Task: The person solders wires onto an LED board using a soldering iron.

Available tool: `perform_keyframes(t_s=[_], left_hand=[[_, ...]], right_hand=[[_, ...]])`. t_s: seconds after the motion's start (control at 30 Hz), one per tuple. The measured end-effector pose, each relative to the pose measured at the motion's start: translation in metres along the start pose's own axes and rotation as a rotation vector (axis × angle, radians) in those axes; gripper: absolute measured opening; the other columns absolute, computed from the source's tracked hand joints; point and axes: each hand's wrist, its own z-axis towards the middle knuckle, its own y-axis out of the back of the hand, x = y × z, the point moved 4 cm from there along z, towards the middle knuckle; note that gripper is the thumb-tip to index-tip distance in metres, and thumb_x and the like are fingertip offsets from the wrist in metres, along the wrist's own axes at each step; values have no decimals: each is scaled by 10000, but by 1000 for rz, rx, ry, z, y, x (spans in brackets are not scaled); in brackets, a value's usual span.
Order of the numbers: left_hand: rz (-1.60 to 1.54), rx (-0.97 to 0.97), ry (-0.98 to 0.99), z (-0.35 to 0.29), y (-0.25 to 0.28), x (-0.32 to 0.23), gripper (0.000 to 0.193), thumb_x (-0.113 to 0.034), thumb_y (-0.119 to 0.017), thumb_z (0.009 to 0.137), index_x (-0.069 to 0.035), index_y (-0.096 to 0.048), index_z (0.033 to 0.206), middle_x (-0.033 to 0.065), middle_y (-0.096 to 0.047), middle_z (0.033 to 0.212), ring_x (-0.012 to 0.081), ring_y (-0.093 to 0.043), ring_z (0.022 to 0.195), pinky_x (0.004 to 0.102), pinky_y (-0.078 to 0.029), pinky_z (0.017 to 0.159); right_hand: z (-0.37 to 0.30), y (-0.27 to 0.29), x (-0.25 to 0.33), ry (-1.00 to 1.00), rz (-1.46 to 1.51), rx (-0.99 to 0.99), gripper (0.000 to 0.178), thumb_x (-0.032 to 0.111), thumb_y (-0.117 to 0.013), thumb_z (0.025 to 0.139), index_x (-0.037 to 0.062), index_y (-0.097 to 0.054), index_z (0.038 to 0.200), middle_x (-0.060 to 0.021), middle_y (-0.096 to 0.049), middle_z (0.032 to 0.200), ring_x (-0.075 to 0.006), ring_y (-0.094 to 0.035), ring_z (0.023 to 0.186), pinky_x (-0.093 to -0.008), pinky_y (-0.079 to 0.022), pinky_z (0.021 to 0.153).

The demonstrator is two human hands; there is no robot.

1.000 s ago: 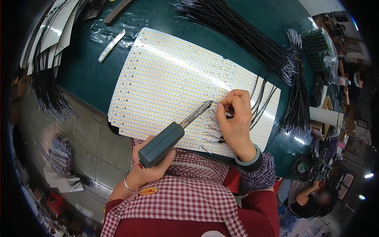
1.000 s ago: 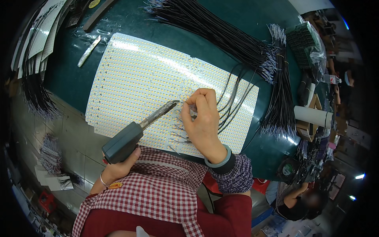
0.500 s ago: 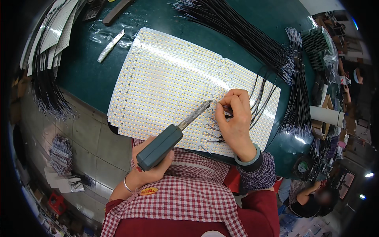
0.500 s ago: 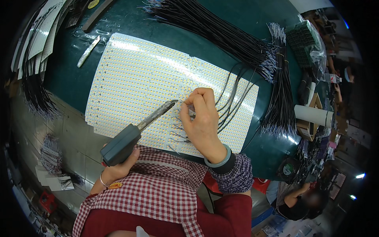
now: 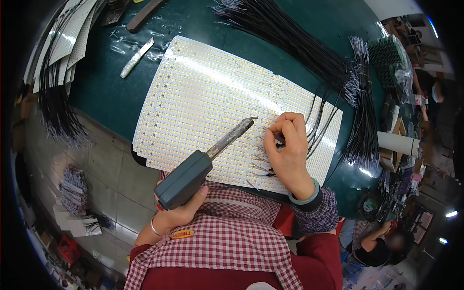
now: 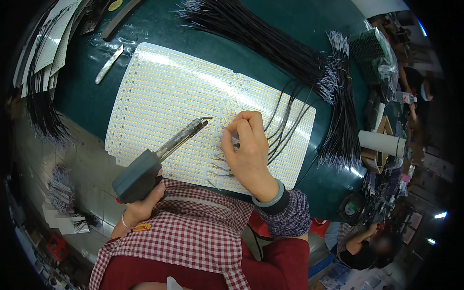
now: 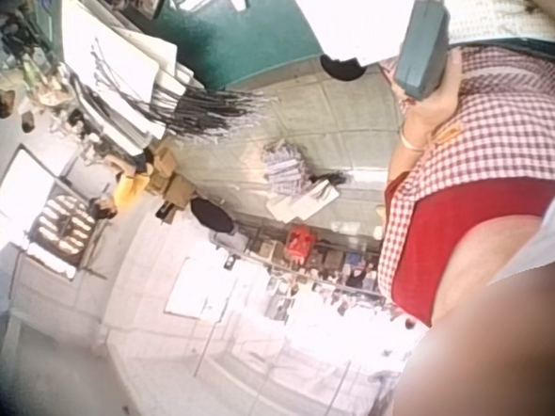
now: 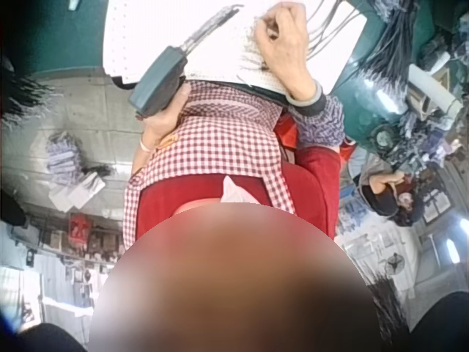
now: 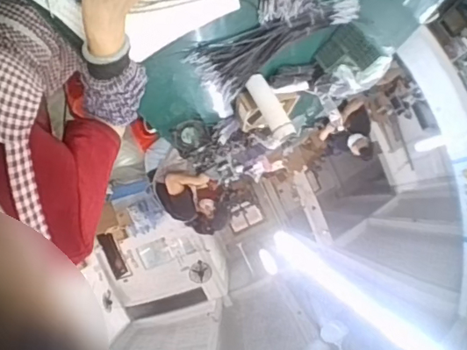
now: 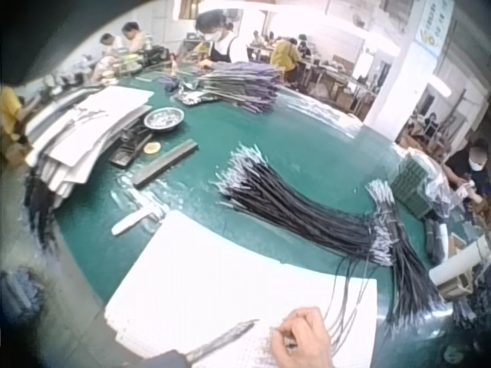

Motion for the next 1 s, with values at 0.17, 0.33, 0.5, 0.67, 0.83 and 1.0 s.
perform_keyframes(t_s=[0.17, 0.33, 0.5, 0.67, 0.83, 1.0], left_hand=[[-264, 30, 248, -3, 8, 7, 394, -33, -722, 815, -7, -614, 1193, 76, -645, 1095, 153, -604, 960, 287, -484, 821], [-192, -56, 34, 7, 26, 0, 399, 10, -700, 795, 15, -605, 1182, 86, -645, 1080, 156, -602, 948, 297, -489, 802], [-280, -183, 58, 10, 42, 5, 388, 28, -693, 786, 41, -598, 1161, 119, -639, 1080, 161, -595, 900, 301, -485, 773], [-356, -198, 174, 7, 49, 9, 394, -17, -675, 838, 33, -574, 1215, 124, -626, 1147, 206, -600, 1047, 322, -476, 895], [-358, -241, 132, 6, 52, 11, 394, -24, -670, 846, 25, -570, 1224, 115, -617, 1167, 203, -585, 1071, 330, -466, 909], [-358, -271, 158, 2, 52, 18, 391, -18, -665, 847, 26, -571, 1224, 114, -617, 1166, 205, -585, 1064, 326, -464, 905]], right_hand=[[2, 1, 6, -2, -78, 104, 139, -52, -633, 751, -9, -532, 836, -125, -529, 919, -287, -577, 728, -357, -483, 598], [13, 7, 28, 333, -418, 369, 127, 7, -585, 737, -15, -554, 858, -133, -557, 932, -292, -550, 799, -379, -446, 655], [85, 14, 34, 244, -332, 567, 91, 2, -636, 793, 2, -611, 881, -137, -591, 922, -305, -599, 831, -387, -484, 700], [188, -52, 13, 427, -267, 175, 117, 29, -651, 815, 7, -640, 929, -115, -576, 911, -297, -597, 826, -376, -486, 703], [213, -88, -7, 492, -472, -26, 92, 70, -661, 798, 28, -643, 878, -81, -538, 873, -278, -567, 843, -397, -496, 677], [199, -71, 2, 331, -178, 47, 84, 54, -657, 803, 26, -637, 880, -84, -555, 873, -227, -573, 776, -326, -485, 626]])
